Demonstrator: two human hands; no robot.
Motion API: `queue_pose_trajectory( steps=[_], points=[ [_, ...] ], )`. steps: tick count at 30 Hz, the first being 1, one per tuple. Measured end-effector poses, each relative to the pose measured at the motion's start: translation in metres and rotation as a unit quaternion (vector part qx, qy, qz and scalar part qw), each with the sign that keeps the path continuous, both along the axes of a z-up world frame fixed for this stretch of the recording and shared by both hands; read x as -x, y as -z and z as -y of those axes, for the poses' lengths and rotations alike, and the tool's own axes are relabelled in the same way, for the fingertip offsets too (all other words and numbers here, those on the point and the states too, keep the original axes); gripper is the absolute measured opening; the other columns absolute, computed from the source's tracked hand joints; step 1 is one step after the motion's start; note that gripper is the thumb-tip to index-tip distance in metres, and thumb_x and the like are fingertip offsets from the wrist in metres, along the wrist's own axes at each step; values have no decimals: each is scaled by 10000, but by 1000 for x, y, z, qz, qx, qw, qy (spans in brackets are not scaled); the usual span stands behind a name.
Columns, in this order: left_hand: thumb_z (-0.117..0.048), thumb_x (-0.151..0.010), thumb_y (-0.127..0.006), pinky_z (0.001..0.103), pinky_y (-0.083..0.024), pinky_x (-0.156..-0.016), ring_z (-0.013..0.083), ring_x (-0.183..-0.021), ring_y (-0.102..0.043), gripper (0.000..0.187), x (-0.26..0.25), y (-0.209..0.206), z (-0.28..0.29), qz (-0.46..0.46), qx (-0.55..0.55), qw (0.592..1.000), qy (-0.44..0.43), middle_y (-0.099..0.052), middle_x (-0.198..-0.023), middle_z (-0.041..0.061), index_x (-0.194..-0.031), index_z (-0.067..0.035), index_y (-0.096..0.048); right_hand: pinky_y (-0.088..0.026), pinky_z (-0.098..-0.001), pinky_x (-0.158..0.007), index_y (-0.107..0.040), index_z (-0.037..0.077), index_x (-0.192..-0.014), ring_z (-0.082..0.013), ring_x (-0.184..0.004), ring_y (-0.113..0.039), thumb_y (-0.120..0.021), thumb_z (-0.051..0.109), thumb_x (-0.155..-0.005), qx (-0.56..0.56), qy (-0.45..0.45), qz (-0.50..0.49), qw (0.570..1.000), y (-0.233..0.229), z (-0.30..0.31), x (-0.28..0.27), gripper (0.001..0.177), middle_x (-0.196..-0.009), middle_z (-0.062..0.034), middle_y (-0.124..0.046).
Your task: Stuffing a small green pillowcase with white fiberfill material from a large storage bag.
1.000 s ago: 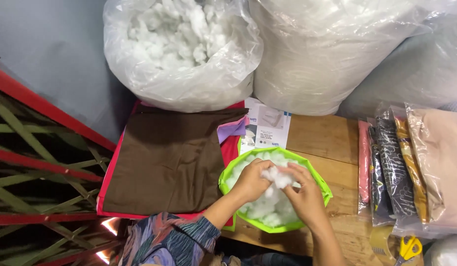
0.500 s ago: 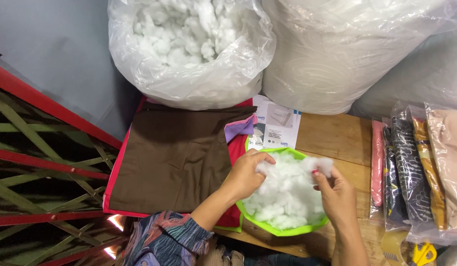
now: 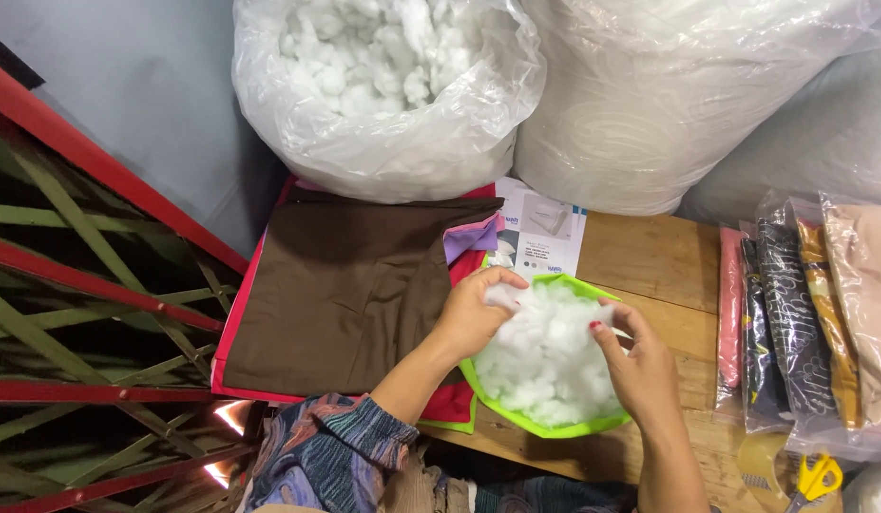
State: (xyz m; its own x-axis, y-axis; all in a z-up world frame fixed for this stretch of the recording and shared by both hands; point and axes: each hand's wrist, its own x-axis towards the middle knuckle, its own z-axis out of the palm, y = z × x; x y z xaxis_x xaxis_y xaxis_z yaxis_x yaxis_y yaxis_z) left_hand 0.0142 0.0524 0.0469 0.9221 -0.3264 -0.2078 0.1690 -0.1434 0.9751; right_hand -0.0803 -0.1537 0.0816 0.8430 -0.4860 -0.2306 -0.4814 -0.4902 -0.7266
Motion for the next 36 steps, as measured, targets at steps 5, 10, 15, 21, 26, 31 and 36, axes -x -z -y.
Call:
queue_pose_trajectory(
  steps=[5,10,15,21,26,31,36],
  points=[
    [-3,-849,-686,218,-487,-664,62,-793,-706,224,7,7,11,-50,60,997,2,-729,-1206,4,-965,-191,-721,-480,-283,-944,-706,244,-1271,-124,-1090,-711,-721,246,-859,-97,-87,57,990,2,-16,2,411,-1228,5,-757],
    [-11,-799,-721,259,-490,-947,140,-1108,-659,236,-1,24,19,-35,87,995,-33,-734,-1152,35,-970,-172,-737,-462,-261,-979,-720,232,-1201,-102,-1077,-745,-766,227,-848,-17,-126,113,985,16,-10,-2,356,-1273,74,-746],
    [-13,-794,-747,281,-475,-976,158,-1075,-646,213,-7,5,10,-50,94,989,-105,-705,-1124,33,-933,-174,-734,-495,-340,-1122,-645,131,-1307,-210,-1394,-558,-724,84,-847,-172,-41,129,976,10,-1,-2,469,-1418,-40,-629],
    [-7,-738,-782,212,-521,-707,89,-768,-658,331,-8,29,14,-17,154,983,-97,-758,-869,58,-1031,-158,-807,-464,-491,-1090,-680,95,-1323,-359,-1343,-560,-785,98,-852,-43,-129,242,961,25,-1,2,483,-1383,-167,-614],
    [-24,-786,-748,195,-510,-691,77,-765,-658,294,8,40,31,-46,185,980,-55,-747,-857,46,-1060,-122,-781,-563,-355,-914,-765,166,-1174,-256,-1121,-681,-860,153,-801,26,-162,285,945,24,-35,3,386,-1190,-79,-712],
    [-225,-925,-708,219,-522,-749,58,-822,-645,185,27,35,45,-85,219,972,-10,-733,-903,6,-1084,-143,-759,-575,-329,-847,-794,187,-1032,-197,-952,-735,-836,159,-871,53,-81,288,953,49,-29,-6,169,-1001,-16,-770],
    [-217,-569,-970,314,-568,-947,166,-1029,-671,936,36,2,31,-81,165,980,80,-707,-1152,95,-1426,-180,-596,-570,-228,-714,-710,75,-1147,-82,-821,-658,-703,75,-970,-280,16,262,923,61,-26,-13,177,-979,-28,-676]
  ],
)
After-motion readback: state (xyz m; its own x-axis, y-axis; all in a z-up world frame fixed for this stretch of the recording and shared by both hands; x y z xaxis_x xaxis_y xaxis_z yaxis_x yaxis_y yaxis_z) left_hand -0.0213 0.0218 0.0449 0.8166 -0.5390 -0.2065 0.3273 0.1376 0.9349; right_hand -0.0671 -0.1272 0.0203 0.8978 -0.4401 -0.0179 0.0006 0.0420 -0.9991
